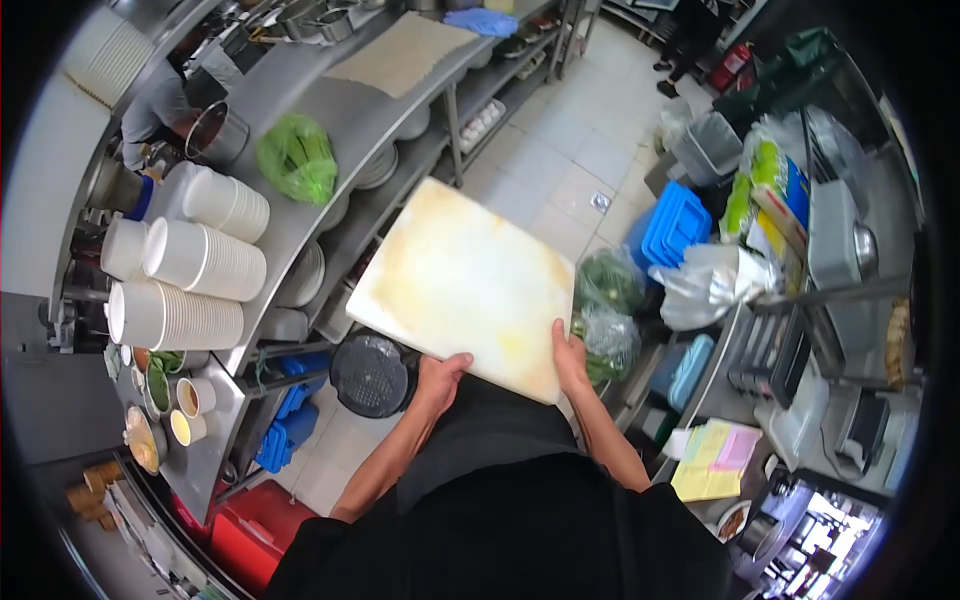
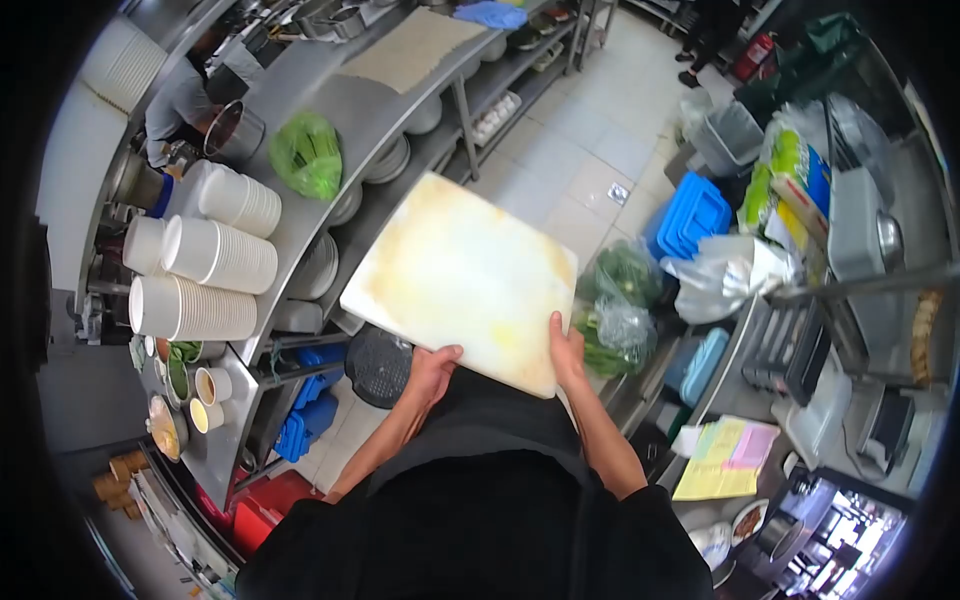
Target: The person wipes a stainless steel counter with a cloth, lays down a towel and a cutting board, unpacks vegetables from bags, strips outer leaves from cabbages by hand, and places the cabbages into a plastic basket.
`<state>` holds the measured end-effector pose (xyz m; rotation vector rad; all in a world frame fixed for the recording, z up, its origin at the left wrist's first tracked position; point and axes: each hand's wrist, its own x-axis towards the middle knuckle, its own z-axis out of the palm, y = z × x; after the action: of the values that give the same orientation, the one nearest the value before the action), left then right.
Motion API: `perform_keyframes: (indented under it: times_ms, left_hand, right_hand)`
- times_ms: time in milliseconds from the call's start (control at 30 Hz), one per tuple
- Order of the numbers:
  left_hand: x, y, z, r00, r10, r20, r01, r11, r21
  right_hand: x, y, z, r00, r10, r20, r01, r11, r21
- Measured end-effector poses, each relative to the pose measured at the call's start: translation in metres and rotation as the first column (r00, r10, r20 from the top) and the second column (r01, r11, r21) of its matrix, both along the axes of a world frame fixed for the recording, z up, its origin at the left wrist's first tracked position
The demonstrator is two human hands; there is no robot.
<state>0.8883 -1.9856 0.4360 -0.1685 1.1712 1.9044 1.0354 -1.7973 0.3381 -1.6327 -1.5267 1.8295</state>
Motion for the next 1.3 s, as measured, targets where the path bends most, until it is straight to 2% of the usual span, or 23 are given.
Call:
perform_keyframes:
  times_ms: [67,100,133,167,233,300,333,367,400,533,633,733,800,833,967,1033,1067,1133,1167,1200,1233,1267,1300]
  left_hand:
    - [-0.030,0.009,-0.006,0.963,-0.180,-0.201,0.191,0.981,0.039]
    - [-0.053,0.013,0.009,0.962,-0.175,-0.211,0.189,0.981,0.048]
    - [-0.080,0.018,0.036,0.947,-0.297,-0.119,0.320,0.893,0.315]
    - [-0.110,0.020,0.049,0.897,-0.437,-0.060,0.391,0.725,0.568]
    - [-0.207,0.015,-0.026,0.906,-0.278,0.319,0.032,0.797,0.604]
    - [-0.250,0.072,0.077,0.988,-0.151,0.015,0.098,0.710,0.697]
    - [-0.275,0.082,0.046,0.989,-0.148,0.008,0.098,0.696,0.711]
    - [-0.303,0.091,-0.008,0.996,-0.046,-0.083,0.076,0.906,0.416]
    - [-0.329,0.103,-0.038,0.979,0.024,-0.203,-0.008,0.997,0.078]
    - [-0.380,0.145,-0.047,0.979,0.170,-0.114,-0.162,0.984,0.072]
    - [-0.423,0.168,-0.051,0.954,0.243,-0.178,-0.244,0.970,0.014]
    - [-0.468,0.194,-0.039,0.934,0.295,-0.201,-0.324,0.938,-0.127]
    - [-0.498,0.215,-0.033,0.860,0.351,-0.370,-0.468,0.832,-0.299]
    - [-0.515,0.224,-0.038,0.857,0.360,-0.369,-0.477,0.825,-0.302]
    - [-0.575,0.254,-0.070,0.807,0.289,-0.516,-0.539,0.717,-0.441]
    - [-0.594,0.270,-0.080,0.758,0.268,-0.594,-0.605,0.629,-0.488]
    - [-0.601,0.277,-0.077,0.757,0.281,-0.589,-0.617,0.606,-0.503]
    - [-0.608,0.293,-0.055,0.860,0.076,-0.505,-0.485,0.431,-0.761]
    - [-0.603,0.303,-0.042,0.867,0.087,-0.491,-0.481,0.406,-0.777]
    - [-0.596,0.314,-0.027,0.824,-0.065,-0.563,-0.551,0.143,-0.822]
    - [-0.592,0.325,-0.019,0.779,-0.247,-0.576,-0.614,-0.113,-0.781]
    - [-0.591,0.325,-0.029,0.792,-0.259,-0.553,-0.596,-0.130,-0.792]
    - [-0.593,0.317,-0.049,0.797,-0.194,-0.572,-0.590,-0.042,-0.807]
  right_hand:
    - [-0.038,0.040,0.008,0.996,0.050,-0.080,-0.043,0.996,0.079]
    - [-0.060,0.065,0.022,0.986,0.092,-0.138,-0.070,0.985,0.157]
    - [-0.082,0.096,0.043,0.973,0.184,-0.136,-0.152,0.964,0.220]
    - [-0.106,0.126,0.057,0.956,0.226,-0.186,-0.174,0.950,0.258]
    - [-0.154,0.187,0.078,0.935,0.273,-0.227,-0.196,0.930,0.311]
    - [-0.205,0.240,0.092,0.897,0.416,-0.153,-0.334,0.861,0.382]
    - [-0.232,0.255,0.095,0.894,0.422,-0.148,-0.336,0.852,0.402]
    - [-0.261,0.268,0.100,0.893,0.447,-0.061,-0.369,0.802,0.469]
    - [-0.294,0.285,0.109,0.887,0.461,0.026,-0.402,0.743,0.534]
    - [-0.401,0.323,0.130,0.803,0.557,0.213,-0.591,0.693,0.414]
    - [-0.473,0.351,0.136,0.741,0.606,0.290,-0.658,0.570,0.492]
    - [-0.540,0.377,0.136,0.710,0.654,0.261,-0.676,0.528,0.514]
    - [-0.592,0.402,0.122,0.678,0.668,0.307,-0.697,0.451,0.558]
    - [-0.618,0.415,0.113,0.652,0.670,0.354,-0.709,0.374,0.598]
    - [-0.709,0.452,0.097,0.582,0.750,0.315,-0.735,0.318,0.599]
    - [-0.746,0.471,0.085,0.542,0.749,0.381,-0.764,0.251,0.594]
    - [-0.760,0.481,0.076,0.516,0.769,0.377,-0.778,0.237,0.582]
    - [-0.783,0.501,0.056,0.477,0.814,0.330,-0.802,0.251,0.542]
    - [-0.784,0.506,0.054,0.452,0.831,0.324,-0.817,0.241,0.523]
    - [-0.774,0.506,0.063,0.479,0.769,0.423,-0.653,-0.009,0.757]
    - [-0.767,0.510,0.068,0.545,0.687,0.481,-0.414,-0.279,0.867]
    - [-0.760,0.516,0.065,0.534,0.697,0.479,-0.433,-0.261,0.863]
    - [-0.752,0.525,0.061,0.523,0.693,0.496,-0.471,-0.250,0.846]
